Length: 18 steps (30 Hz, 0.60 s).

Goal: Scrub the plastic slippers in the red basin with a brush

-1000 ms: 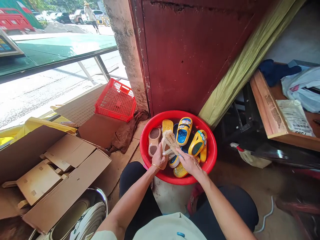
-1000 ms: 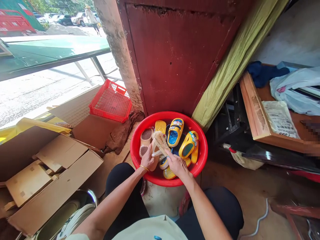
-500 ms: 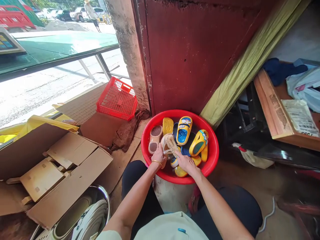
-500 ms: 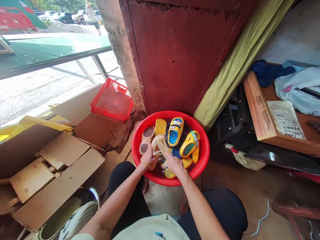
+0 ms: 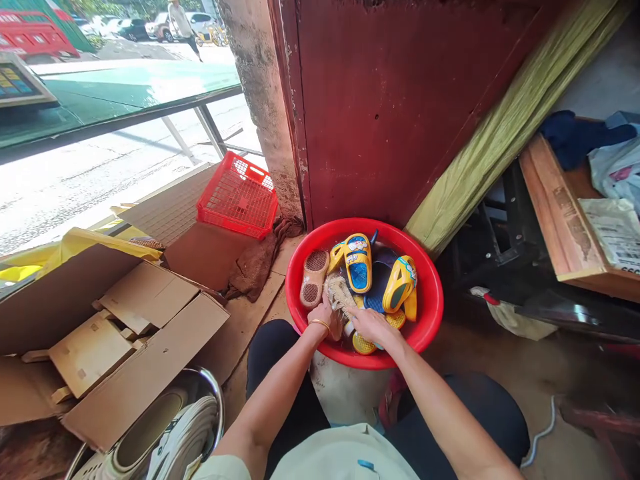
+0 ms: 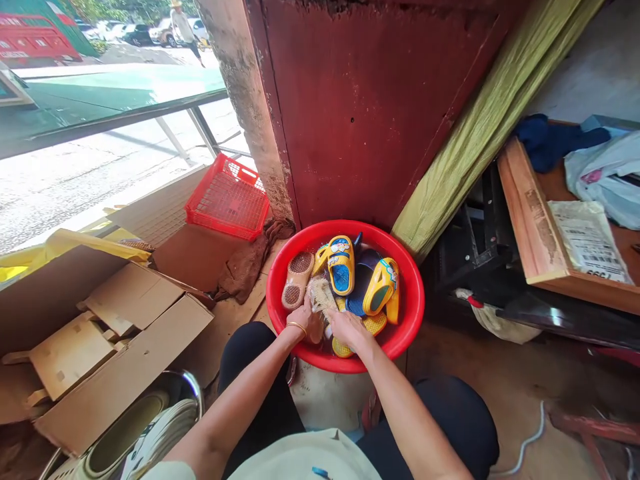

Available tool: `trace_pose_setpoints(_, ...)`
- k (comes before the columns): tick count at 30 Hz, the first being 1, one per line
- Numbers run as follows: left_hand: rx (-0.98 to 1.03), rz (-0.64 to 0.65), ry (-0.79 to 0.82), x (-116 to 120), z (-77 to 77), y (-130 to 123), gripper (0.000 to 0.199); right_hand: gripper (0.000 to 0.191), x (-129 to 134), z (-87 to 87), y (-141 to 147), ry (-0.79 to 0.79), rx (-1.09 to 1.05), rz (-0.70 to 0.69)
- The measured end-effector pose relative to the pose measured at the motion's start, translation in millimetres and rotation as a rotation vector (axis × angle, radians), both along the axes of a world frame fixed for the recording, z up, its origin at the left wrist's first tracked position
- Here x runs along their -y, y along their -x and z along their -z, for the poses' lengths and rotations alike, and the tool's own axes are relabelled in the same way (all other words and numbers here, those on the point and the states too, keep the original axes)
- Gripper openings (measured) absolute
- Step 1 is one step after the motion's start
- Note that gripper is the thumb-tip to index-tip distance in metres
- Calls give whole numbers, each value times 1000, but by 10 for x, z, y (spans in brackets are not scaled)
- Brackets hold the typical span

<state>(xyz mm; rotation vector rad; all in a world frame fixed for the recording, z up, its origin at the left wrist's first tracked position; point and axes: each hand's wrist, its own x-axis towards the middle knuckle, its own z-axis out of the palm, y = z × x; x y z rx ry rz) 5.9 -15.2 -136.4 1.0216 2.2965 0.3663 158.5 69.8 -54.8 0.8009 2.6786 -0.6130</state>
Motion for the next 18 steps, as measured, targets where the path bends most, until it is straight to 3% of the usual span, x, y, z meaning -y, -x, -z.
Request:
trace_pose_setpoints(3,-103,47,102,7,-165,-21,82,53,118,-115,-52,-79,58,-65)
trace_pose_setpoints(7,-224,98,-19,76,-262,-39,71,56,51,-231,118,-135,100,33)
trace_pose_setpoints(13,-321,206,-291,237,-196,-43,63,54,-211,-332,396,-182,63,173)
trace_pose_setpoints(18,-337,141,-355,206,-135,-62,47,57,85,-248,148,-181,45,26)
